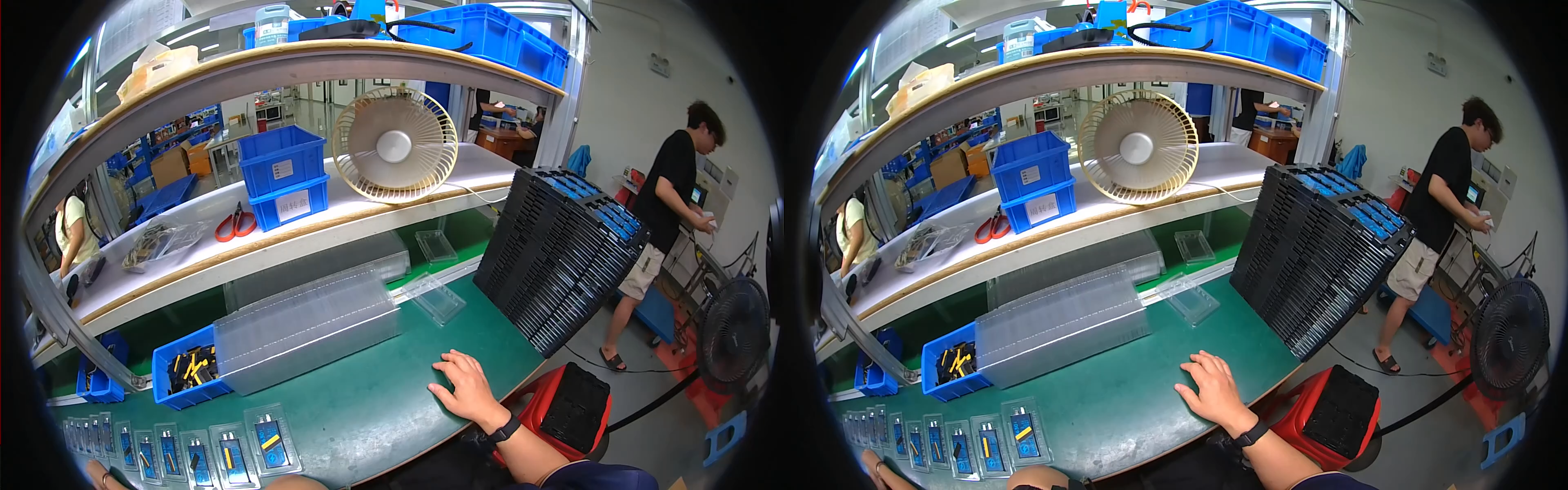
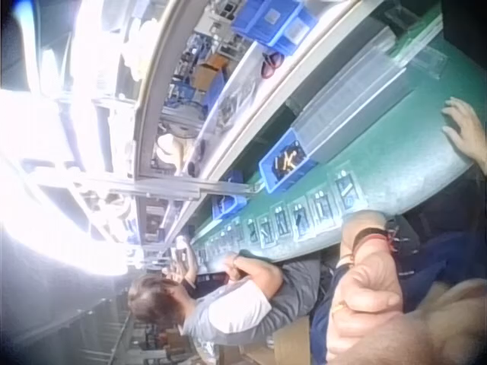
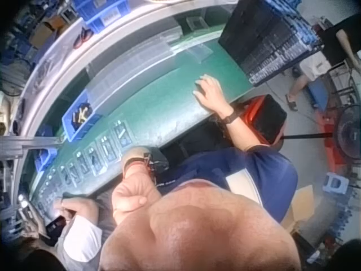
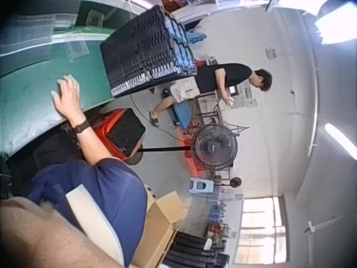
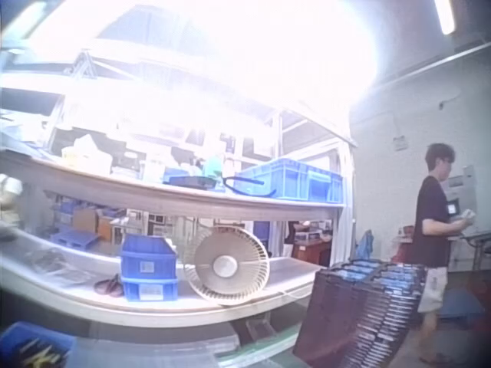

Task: The recorder is assembling small electronic components by placing blue modules into clear plastic cases and adding yellow parts.

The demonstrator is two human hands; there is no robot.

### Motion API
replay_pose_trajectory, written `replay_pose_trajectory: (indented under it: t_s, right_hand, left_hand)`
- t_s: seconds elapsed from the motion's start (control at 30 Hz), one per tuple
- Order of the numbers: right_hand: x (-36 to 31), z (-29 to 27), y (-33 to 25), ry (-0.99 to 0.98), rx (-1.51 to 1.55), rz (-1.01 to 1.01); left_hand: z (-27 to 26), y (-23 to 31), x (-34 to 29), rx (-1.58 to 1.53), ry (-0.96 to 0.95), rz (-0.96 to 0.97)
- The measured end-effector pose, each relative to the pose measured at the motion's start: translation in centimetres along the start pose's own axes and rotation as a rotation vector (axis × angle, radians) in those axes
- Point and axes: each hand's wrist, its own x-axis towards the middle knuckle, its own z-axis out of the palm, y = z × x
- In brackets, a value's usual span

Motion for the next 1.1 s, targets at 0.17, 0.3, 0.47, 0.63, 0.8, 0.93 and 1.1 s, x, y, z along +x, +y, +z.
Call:
replay_pose_trajectory:
  t_s: [0.17,0.3,0.47,0.63,0.8,0.93,1.1]
  right_hand:
    - [0.0,0.0,0.0,0.004,-0.003,0.003]
    - [0.0,0.0,0.0,0.001,-0.002,0.004]
    - [0.0,0.0,0.1,-0.002,-0.002,0.003]
    - [0.0,0.0,0.1,0.001,-0.003,0.018]
    - [0.0,0.0,0.0,-0.012,0.024,0.017]
    - [0.0,0.0,0.0,-0.001,0.021,0.031]
    - [0.0,0.1,0.1,-0.016,0.023,0.023]
  left_hand:
    - [0.0,0.0,0.0,-0.005,-0.002,-0.011]
    - [0.1,0.0,-0.1,-0.001,-0.004,-0.007]
    - [0.0,0.0,0.0,0.000,-0.017,-0.018]
    - [0.0,0.1,0.0,0.016,-0.037,-0.022]
    - [0.1,0.0,-0.2,-0.003,-0.008,-0.004]
    - [-0.3,0.5,-0.4,0.027,-0.034,-0.018]
    - [-1.3,2.2,0.1,0.262,-0.073,-0.151]
